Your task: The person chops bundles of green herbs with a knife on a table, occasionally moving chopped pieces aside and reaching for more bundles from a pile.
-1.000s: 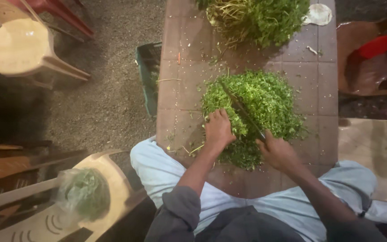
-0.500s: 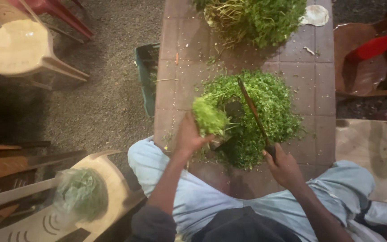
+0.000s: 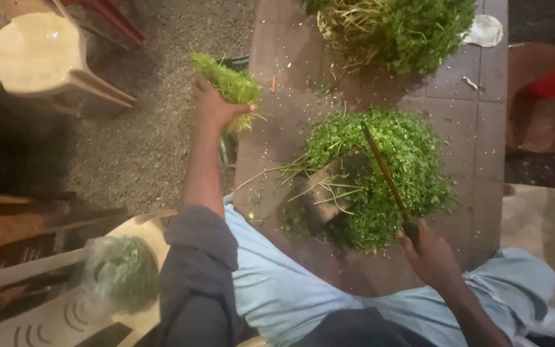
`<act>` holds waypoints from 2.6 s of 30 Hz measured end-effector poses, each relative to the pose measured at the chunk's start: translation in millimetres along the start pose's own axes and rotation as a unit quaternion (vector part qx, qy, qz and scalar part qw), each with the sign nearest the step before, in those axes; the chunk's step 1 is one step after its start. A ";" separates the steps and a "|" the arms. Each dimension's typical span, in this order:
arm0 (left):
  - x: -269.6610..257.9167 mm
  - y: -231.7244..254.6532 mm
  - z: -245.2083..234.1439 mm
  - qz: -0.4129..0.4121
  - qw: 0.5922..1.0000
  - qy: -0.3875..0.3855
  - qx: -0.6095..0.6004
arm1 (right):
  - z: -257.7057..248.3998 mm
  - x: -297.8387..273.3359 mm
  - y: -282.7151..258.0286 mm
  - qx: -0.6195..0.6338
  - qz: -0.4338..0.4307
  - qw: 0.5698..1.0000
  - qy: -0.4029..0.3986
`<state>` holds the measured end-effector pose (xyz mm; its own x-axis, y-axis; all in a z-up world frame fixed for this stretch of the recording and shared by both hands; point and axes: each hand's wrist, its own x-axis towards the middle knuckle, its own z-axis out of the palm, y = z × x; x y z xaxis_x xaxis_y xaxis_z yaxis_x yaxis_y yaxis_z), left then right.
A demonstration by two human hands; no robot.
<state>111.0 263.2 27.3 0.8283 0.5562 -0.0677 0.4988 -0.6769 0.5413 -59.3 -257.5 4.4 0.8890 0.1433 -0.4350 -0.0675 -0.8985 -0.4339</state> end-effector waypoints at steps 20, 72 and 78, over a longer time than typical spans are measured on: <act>-229.5 -10.6 159.8 0.233 0.953 -0.083 -0.177 | 0.6 12.6 3.3 0.025 0.084 0.996 -0.024; -36.1 -120.4 156.1 0.147 0.983 0.002 -0.110 | 24.1 34.3 6.7 -0.039 0.105 0.992 -0.063; 46.0 -111.3 162.0 0.001 0.971 0.126 -0.202 | 16.0 20.4 6.1 -0.042 0.112 0.993 -0.023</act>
<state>134.9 286.0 -171.8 0.7147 0.6903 0.1130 0.3143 -0.4612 0.8298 -48.8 -253.4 -19.7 0.8342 -0.0480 -0.5493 -0.2226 -0.9408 -0.2558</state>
